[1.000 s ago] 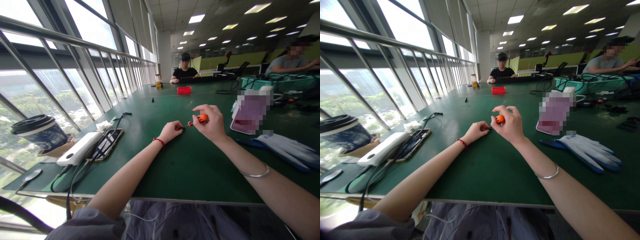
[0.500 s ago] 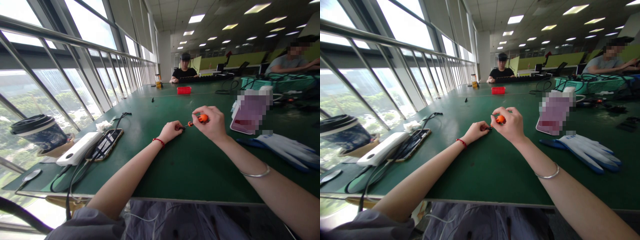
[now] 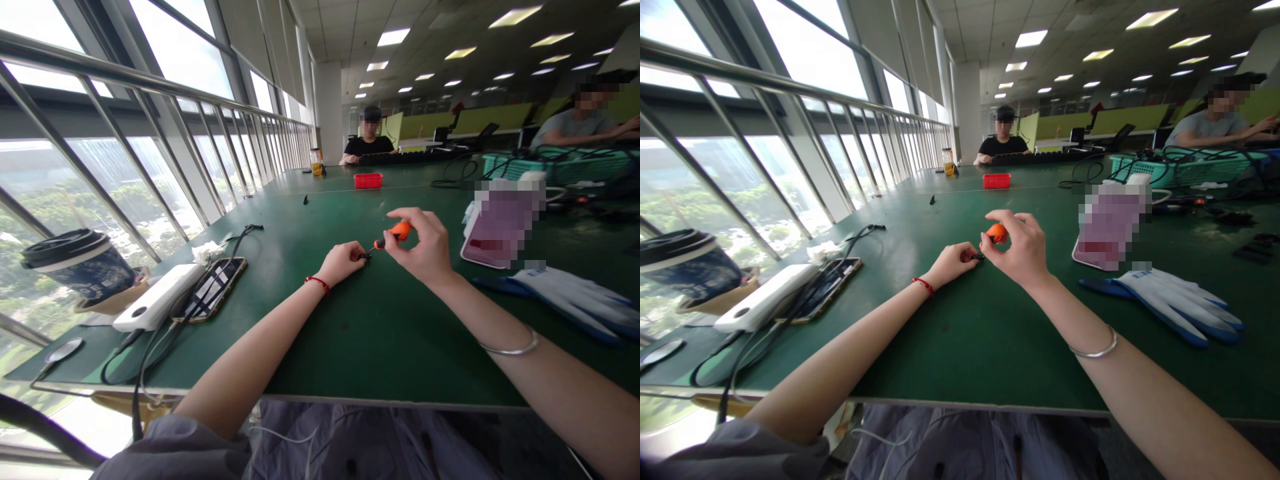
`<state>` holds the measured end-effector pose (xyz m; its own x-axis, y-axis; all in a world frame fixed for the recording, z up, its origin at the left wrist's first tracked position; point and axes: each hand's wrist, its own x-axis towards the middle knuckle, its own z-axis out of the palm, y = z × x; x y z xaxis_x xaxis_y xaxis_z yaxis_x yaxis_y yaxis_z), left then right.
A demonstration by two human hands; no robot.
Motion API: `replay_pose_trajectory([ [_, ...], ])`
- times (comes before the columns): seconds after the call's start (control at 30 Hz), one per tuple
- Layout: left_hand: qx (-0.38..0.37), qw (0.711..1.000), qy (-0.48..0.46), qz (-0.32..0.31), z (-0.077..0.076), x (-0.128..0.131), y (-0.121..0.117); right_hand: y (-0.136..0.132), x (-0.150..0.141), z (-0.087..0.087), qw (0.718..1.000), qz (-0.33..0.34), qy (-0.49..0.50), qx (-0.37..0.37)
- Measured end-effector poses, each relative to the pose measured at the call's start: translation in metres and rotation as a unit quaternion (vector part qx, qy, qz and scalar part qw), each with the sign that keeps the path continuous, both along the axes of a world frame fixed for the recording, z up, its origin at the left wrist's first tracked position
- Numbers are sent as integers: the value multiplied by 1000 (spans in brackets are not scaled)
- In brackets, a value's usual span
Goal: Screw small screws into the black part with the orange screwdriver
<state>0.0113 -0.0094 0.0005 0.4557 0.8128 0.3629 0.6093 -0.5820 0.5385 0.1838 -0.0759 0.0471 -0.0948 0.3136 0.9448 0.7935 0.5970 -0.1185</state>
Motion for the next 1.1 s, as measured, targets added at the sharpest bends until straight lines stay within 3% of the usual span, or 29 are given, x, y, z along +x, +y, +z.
replay_pose_trajectory([
  [0.87, -1, 1000, 2, 5, 0, 0, 0, -2, -1, 1, 1000, 17, -1, 12],
  [1.1, -4, 1000, 3, 2, 2, 1, -2, 0, -1, 0, 1000, -5, -10, 6],
])
